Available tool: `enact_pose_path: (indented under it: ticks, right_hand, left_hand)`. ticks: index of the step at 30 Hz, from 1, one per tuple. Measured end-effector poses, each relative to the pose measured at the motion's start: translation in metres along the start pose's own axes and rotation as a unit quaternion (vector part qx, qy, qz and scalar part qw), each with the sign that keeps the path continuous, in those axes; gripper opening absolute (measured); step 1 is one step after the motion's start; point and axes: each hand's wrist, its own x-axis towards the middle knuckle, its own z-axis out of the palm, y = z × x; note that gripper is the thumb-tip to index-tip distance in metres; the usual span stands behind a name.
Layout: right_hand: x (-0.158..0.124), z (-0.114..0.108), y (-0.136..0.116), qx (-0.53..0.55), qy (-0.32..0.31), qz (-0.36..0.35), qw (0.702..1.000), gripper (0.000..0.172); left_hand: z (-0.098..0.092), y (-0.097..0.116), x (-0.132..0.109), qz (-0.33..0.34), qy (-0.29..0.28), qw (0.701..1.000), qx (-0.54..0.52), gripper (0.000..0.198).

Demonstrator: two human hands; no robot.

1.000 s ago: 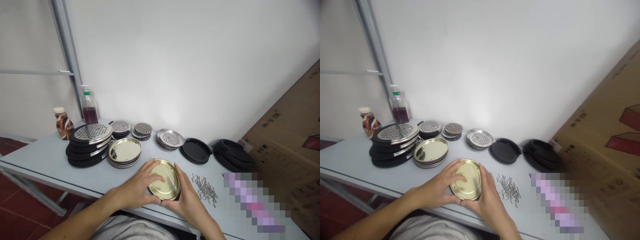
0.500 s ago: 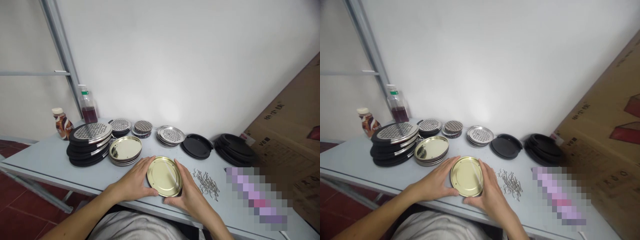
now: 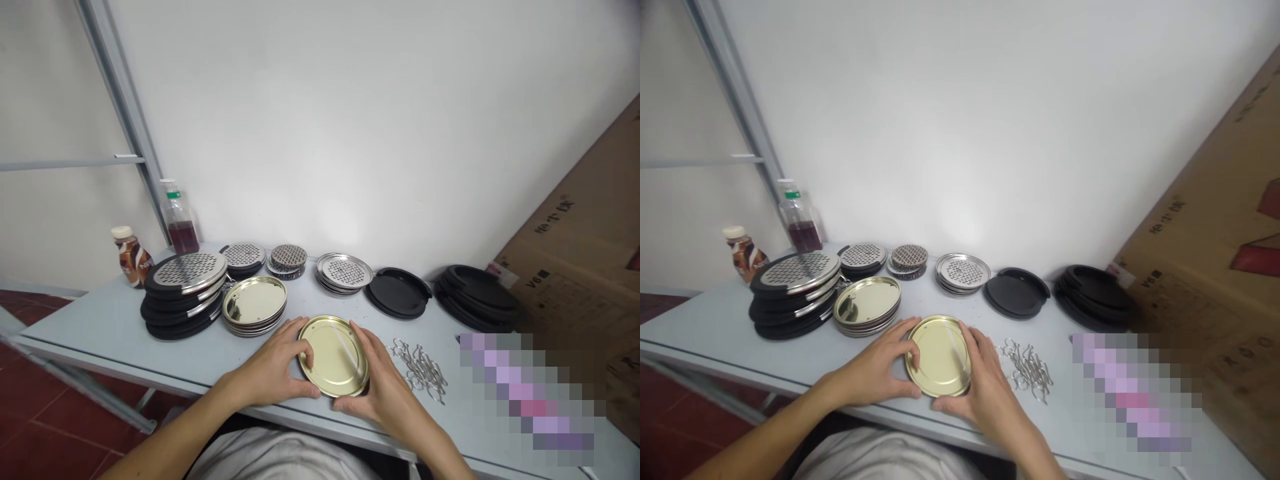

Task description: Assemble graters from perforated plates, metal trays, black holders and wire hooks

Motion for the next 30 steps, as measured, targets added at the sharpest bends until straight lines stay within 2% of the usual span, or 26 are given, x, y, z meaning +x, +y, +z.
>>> enact_pose_path:
  ticks: [5, 10, 15, 19, 21, 24, 26, 30]
  right_hand:
    - [0.000, 0.001, 0.002, 0.002, 0.000, 0.007, 1.000, 0.117]
    - [0.000, 0.000, -0.001, -0.001, -0.009, 0.008, 1.000, 0.115]
    - [0.000, 0.002, 0.004, 0.002, -0.010, 0.006, 1.000, 0.116]
    - [0.000, 0.004, 0.006, 0.002, -0.004, 0.003, 1.000, 0.113]
    - [0.000, 0.005, 0.005, 0.004, -0.002, 0.010, 1.000, 0.111]
    - [-0.001, 0.005, 0.004, 0.006, -0.007, 0.026, 1.000, 0.112]
    - [-0.002, 0.005, 0.006, 0.005, -0.011, 0.032, 0.999, 0.113]
    - [-0.003, 0.009, 0.013, -0.002, -0.014, 0.041, 0.999, 0.116]
  left_hand:
    - [0.002, -0.001, -0.001, 0.003, -0.001, 1.000, -0.014, 0.034]
    - [0.002, -0.002, 0.000, -0.005, 0.007, 1.000, -0.013, 0.042]
    - [0.002, -0.003, -0.002, -0.015, -0.006, 1.000, -0.009, 0.038]
    - [0.003, 0.001, -0.006, -0.021, -0.004, 1.000, -0.005, 0.065]
    - [-0.005, 0.007, 0.000, -0.021, 0.013, 1.000, 0.008, 0.073]
    - [-0.035, 0.013, 0.032, -0.029, 0.079, 0.993, 0.084, 0.060]
    - [-0.061, 0.008, 0.067, -0.070, 0.093, 0.978, 0.175, 0.068]
    - [-0.103, -0.031, 0.137, -0.159, 0.066, 0.962, 0.213, 0.073]
